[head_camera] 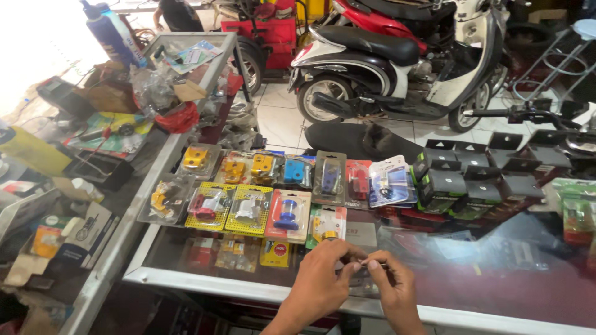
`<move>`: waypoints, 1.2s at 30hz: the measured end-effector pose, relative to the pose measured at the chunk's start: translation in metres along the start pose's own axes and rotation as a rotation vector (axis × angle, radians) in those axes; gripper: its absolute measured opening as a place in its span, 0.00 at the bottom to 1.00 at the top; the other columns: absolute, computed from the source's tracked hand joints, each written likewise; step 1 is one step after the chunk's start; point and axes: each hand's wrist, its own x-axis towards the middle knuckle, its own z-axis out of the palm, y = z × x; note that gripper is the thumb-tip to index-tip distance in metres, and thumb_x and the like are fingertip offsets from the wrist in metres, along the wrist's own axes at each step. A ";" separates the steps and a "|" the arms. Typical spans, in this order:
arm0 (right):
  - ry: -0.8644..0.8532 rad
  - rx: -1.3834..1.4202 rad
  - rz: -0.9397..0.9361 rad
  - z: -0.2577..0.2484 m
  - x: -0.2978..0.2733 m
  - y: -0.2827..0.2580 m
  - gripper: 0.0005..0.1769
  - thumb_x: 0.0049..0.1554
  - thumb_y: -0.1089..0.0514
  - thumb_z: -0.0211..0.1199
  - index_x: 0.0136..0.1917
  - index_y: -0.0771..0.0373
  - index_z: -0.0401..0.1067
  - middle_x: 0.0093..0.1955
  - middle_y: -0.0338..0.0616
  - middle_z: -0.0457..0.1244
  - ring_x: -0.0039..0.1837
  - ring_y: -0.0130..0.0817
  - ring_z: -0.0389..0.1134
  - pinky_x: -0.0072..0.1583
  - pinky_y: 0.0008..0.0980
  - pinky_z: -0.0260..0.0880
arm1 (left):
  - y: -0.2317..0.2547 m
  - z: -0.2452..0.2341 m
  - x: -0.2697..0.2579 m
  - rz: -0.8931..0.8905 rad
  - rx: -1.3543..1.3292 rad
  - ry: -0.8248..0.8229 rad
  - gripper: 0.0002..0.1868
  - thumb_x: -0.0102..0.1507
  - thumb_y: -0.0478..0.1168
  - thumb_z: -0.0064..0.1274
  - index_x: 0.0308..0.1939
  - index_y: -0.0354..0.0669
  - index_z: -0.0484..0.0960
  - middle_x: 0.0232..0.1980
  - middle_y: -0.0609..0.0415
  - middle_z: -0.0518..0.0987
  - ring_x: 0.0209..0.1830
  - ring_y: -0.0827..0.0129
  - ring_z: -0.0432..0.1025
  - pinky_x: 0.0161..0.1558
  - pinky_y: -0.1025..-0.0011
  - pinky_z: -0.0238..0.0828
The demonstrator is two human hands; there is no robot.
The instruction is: The person organizes various packaged motorcycle parts on a glass display counter, including picking them up from a wire wall rack, carrying them to the counter, and placing them among other similar items.
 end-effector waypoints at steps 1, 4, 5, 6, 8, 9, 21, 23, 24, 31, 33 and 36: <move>0.020 -0.002 0.019 0.001 -0.002 -0.001 0.08 0.62 0.60 0.59 0.45 0.66 0.75 0.39 0.34 0.66 0.43 0.19 0.61 0.46 0.22 0.61 | 0.002 -0.002 0.000 0.023 0.016 -0.009 0.08 0.59 0.31 0.59 0.42 0.42 0.83 0.38 0.51 0.82 0.42 0.57 0.77 0.44 0.63 0.73; 0.059 -0.002 0.081 0.005 -0.009 -0.004 0.08 0.61 0.60 0.60 0.45 0.66 0.76 0.38 0.34 0.64 0.40 0.19 0.57 0.42 0.22 0.57 | 0.007 -0.003 0.000 0.033 0.045 -0.043 0.08 0.59 0.30 0.58 0.41 0.42 0.82 0.36 0.51 0.81 0.41 0.57 0.76 0.44 0.61 0.72; 0.061 0.007 0.099 0.005 -0.011 -0.007 0.08 0.61 0.59 0.60 0.46 0.66 0.77 0.38 0.33 0.63 0.39 0.19 0.56 0.41 0.22 0.56 | 0.007 -0.003 0.000 0.027 0.052 -0.055 0.07 0.59 0.30 0.58 0.41 0.42 0.81 0.36 0.51 0.80 0.41 0.56 0.76 0.44 0.61 0.71; 0.061 0.016 0.114 0.006 -0.012 -0.009 0.08 0.61 0.59 0.60 0.46 0.66 0.77 0.38 0.33 0.63 0.39 0.19 0.55 0.40 0.22 0.54 | 0.007 -0.003 0.002 -0.003 0.045 -0.065 0.08 0.59 0.30 0.58 0.41 0.42 0.81 0.36 0.51 0.80 0.41 0.57 0.76 0.44 0.61 0.71; 0.047 0.000 0.021 0.004 -0.013 -0.014 0.08 0.62 0.59 0.60 0.47 0.66 0.77 0.38 0.32 0.64 0.40 0.18 0.58 0.42 0.21 0.59 | 0.008 -0.003 0.003 -0.064 0.032 -0.086 0.08 0.59 0.30 0.58 0.41 0.42 0.80 0.36 0.51 0.81 0.41 0.57 0.76 0.44 0.62 0.72; 0.039 -0.008 -0.025 0.003 -0.014 -0.017 0.08 0.62 0.59 0.60 0.47 0.66 0.77 0.39 0.32 0.65 0.41 0.18 0.59 0.44 0.21 0.61 | 0.009 -0.003 0.002 -0.050 0.045 -0.084 0.07 0.59 0.30 0.58 0.41 0.42 0.80 0.36 0.51 0.81 0.41 0.57 0.76 0.44 0.61 0.71; 0.049 -0.047 0.073 0.003 -0.008 -0.013 0.12 0.61 0.55 0.62 0.42 0.65 0.76 0.32 0.32 0.61 0.37 0.20 0.57 0.39 0.23 0.57 | 0.014 -0.005 0.006 -0.125 -0.011 -0.112 0.05 0.61 0.30 0.56 0.40 0.41 0.83 0.39 0.52 0.82 0.44 0.60 0.77 0.47 0.65 0.75; 0.046 -0.010 0.097 0.003 -0.008 -0.010 0.12 0.62 0.55 0.62 0.44 0.65 0.77 0.33 0.32 0.61 0.38 0.20 0.56 0.39 0.24 0.56 | 0.009 -0.002 0.007 -0.129 -0.014 -0.089 0.05 0.61 0.31 0.57 0.40 0.40 0.83 0.37 0.51 0.83 0.41 0.60 0.78 0.48 0.66 0.74; 0.046 0.008 0.107 0.003 -0.008 -0.008 0.12 0.62 0.55 0.61 0.45 0.65 0.78 0.33 0.31 0.60 0.38 0.19 0.55 0.39 0.24 0.55 | 0.005 0.000 0.006 -0.113 -0.033 -0.051 0.06 0.60 0.31 0.57 0.41 0.40 0.83 0.37 0.52 0.82 0.41 0.62 0.78 0.47 0.67 0.74; -0.153 0.042 0.135 -0.005 -0.009 -0.005 0.14 0.58 0.58 0.64 0.58 0.63 0.76 0.50 0.38 0.69 0.50 0.24 0.65 0.49 0.26 0.66 | -0.036 0.033 -0.019 -0.186 -0.362 0.179 0.05 0.64 0.36 0.59 0.40 0.37 0.84 0.33 0.56 0.78 0.32 0.73 0.69 0.35 0.74 0.66; -0.271 -0.022 0.077 -0.010 -0.010 -0.010 0.25 0.53 0.59 0.69 0.63 0.61 0.71 0.57 0.40 0.69 0.59 0.27 0.69 0.57 0.30 0.73 | -0.051 0.040 -0.020 -0.109 -0.405 0.236 0.07 0.65 0.37 0.60 0.41 0.36 0.83 0.34 0.57 0.78 0.34 0.75 0.70 0.36 0.75 0.67; -0.306 -0.244 0.090 -0.011 -0.011 -0.011 0.37 0.46 0.62 0.72 0.68 0.59 0.64 0.61 0.39 0.68 0.64 0.32 0.70 0.65 0.35 0.67 | -0.067 0.047 -0.023 0.001 -0.378 0.298 0.09 0.66 0.38 0.60 0.43 0.35 0.82 0.39 0.56 0.80 0.39 0.75 0.74 0.42 0.75 0.72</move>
